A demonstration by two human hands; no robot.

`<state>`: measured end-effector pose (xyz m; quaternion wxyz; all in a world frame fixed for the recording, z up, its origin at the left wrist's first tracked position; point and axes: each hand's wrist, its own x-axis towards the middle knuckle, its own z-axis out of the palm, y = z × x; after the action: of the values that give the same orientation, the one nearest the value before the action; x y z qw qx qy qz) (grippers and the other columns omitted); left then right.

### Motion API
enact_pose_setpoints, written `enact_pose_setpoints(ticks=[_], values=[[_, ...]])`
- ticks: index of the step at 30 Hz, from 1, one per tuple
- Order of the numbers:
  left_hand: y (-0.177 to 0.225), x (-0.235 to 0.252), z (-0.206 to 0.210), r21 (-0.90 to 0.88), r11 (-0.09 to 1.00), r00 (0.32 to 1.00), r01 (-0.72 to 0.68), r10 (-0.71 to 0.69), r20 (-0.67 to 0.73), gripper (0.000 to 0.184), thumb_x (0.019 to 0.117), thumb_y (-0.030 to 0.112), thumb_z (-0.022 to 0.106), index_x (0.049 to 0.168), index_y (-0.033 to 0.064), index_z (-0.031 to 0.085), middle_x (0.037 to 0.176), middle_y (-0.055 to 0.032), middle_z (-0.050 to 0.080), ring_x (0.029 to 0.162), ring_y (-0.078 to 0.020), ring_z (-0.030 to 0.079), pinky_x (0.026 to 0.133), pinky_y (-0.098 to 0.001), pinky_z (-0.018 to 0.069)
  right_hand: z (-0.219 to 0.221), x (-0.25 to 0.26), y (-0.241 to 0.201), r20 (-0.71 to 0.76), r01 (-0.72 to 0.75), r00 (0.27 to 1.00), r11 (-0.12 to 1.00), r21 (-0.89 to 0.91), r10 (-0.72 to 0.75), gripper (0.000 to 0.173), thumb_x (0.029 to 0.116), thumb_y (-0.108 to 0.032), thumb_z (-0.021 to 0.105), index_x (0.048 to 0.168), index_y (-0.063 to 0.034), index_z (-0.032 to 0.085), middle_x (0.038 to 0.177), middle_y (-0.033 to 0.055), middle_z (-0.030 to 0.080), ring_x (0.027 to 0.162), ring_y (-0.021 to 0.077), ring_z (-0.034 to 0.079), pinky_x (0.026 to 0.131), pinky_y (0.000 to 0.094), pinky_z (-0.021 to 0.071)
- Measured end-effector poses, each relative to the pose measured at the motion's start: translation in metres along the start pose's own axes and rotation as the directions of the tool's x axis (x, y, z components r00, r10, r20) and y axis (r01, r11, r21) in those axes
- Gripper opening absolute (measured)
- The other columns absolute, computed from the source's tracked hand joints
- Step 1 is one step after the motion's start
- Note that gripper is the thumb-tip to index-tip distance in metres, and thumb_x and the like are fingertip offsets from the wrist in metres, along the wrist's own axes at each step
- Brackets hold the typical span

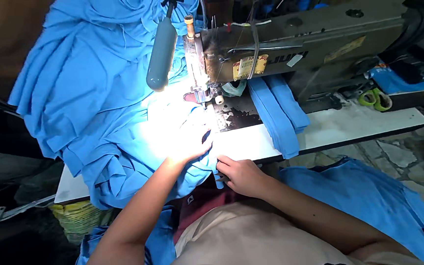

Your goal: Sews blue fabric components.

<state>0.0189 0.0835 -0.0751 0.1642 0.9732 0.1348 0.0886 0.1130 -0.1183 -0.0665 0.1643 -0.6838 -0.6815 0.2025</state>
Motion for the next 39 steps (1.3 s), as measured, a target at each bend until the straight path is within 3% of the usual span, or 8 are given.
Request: enact_pose_setpoints(ticks=[5, 14, 18, 20, 24, 33, 37, 39], values=[[0.023, -0.038, 0.001, -0.177, 0.98, 0.984, 0.095, -0.066, 0.163, 0.039, 0.1014, 0.026, 0.053, 0.131, 0.0057, 0.068, 0.149, -0.0196, 0.054, 0.135, -0.0385, 0.053, 0.108, -0.0577, 0.0434, 0.005, 0.0, 0.005, -0.072, 0.06, 0.995, 0.998, -0.024, -0.061, 0.024, 0.0895, -0.006, 0.065, 0.112, -0.0019, 0.07, 0.138, 0.0199, 0.063, 0.08, 0.0355, 0.073, 0.062, 0.0506, 0.0573], [0.016, -0.037, 0.004, -0.138, 0.989, 0.995, 0.047, -0.034, 0.097, 0.041, 0.0975, 0.031, 0.056, 0.128, 0.0085, 0.07, 0.142, -0.02, 0.059, 0.129, -0.0403, 0.057, 0.1, -0.0618, 0.0462, -0.007, 0.008, 0.006, -0.004, 0.055, 0.998, 0.998, -0.042, -0.055, 0.024, 0.0917, -0.007, 0.063, 0.115, -0.0026, 0.07, 0.136, 0.02, 0.063, 0.085, 0.0365, 0.073, 0.065, 0.0513, 0.0571], [0.006, -0.031, 0.008, -0.173, 0.984, 0.999, -0.032, 0.034, 0.009, 0.04, 0.0942, 0.027, 0.061, 0.127, 0.0059, 0.07, 0.14, -0.0211, 0.06, 0.126, -0.0389, 0.06, 0.1, -0.0581, 0.0478, -0.013, 0.018, 0.009, 0.021, 0.04, 0.999, 0.998, -0.052, -0.039, 0.026, 0.0931, -0.006, 0.062, 0.117, -0.0032, 0.07, 0.131, 0.0194, 0.065, 0.088, 0.0369, 0.072, 0.068, 0.0532, 0.0569], [0.004, -0.026, 0.006, -0.191, 0.982, 0.999, -0.002, 0.011, 0.045, 0.042, 0.0961, 0.025, 0.061, 0.133, 0.0068, 0.067, 0.143, -0.0207, 0.058, 0.127, -0.0376, 0.059, 0.101, -0.0562, 0.0481, -0.017, 0.024, 0.011, 0.023, 0.033, 0.999, 0.998, -0.062, -0.032, 0.026, 0.0939, -0.007, 0.062, 0.118, -0.0042, 0.071, 0.133, 0.0187, 0.065, 0.089, 0.0369, 0.072, 0.069, 0.0536, 0.0568], [-0.004, -0.013, 0.007, -0.215, 0.976, 1.0, -0.03, 0.028, -0.013, 0.04, 0.0924, 0.022, 0.061, 0.127, 0.004, 0.07, 0.134, -0.0241, 0.062, 0.121, -0.041, 0.061, 0.096, -0.0596, 0.0483, -0.03, 0.038, 0.013, 0.108, -0.038, 0.993, 0.997, -0.069, 0.045, 0.03, 0.0979, -0.01, 0.059, 0.125, -0.0065, 0.07, 0.138, 0.0169, 0.063, 0.103, 0.0373, 0.07, 0.079, 0.0563, 0.0546], [-0.01, 0.018, -0.019, -0.023, 0.994, 0.982, 0.11, -0.105, 0.155, 0.049, 0.0968, 0.03, 0.062, 0.144, 0.0184, 0.06, 0.148, -0.0129, 0.056, 0.132, -0.0351, 0.055, 0.104, -0.0591, 0.043, -0.038, 0.066, 0.032, 0.03, -0.018, 0.999, 0.998, -0.067, 0.02, 0.03, 0.0953, -0.008, 0.062, 0.123, -0.005, 0.072, 0.132, 0.016, 0.066, 0.103, 0.0353, 0.07, 0.083, 0.0564, 0.0554], [-0.014, 0.024, -0.021, 0.057, 0.998, 1.0, 0.029, -0.029, 0.005, 0.042, 0.0978, 0.034, 0.055, 0.134, 0.0157, 0.067, 0.13, -0.0133, 0.066, 0.116, -0.0344, 0.064, 0.093, -0.0584, 0.0479, -0.044, 0.077, 0.037, 0.052, -0.048, 0.997, 0.994, -0.094, 0.053, 0.029, 0.095, -0.009, 0.064, 0.123, -0.0064, 0.072, 0.135, 0.0154, 0.064, 0.107, 0.0363, 0.069, 0.084, 0.0576, 0.0542], [-0.021, 0.03, -0.017, 0.063, 0.997, 0.997, 0.055, -0.058, 0.044, 0.044, 0.099, 0.038, 0.056, 0.138, 0.0184, 0.065, 0.136, -0.0122, 0.063, 0.122, -0.0338, 0.06, 0.098, -0.058, 0.0454, -0.044, 0.081, 0.041, 0.041, -0.051, 0.998, 0.993, -0.104, 0.055, 0.026, 0.0953, -0.011, 0.064, 0.12, -0.0081, 0.071, 0.126, 0.0142, 0.067, 0.104, 0.0354, 0.069, 0.082, 0.058, 0.0542]])
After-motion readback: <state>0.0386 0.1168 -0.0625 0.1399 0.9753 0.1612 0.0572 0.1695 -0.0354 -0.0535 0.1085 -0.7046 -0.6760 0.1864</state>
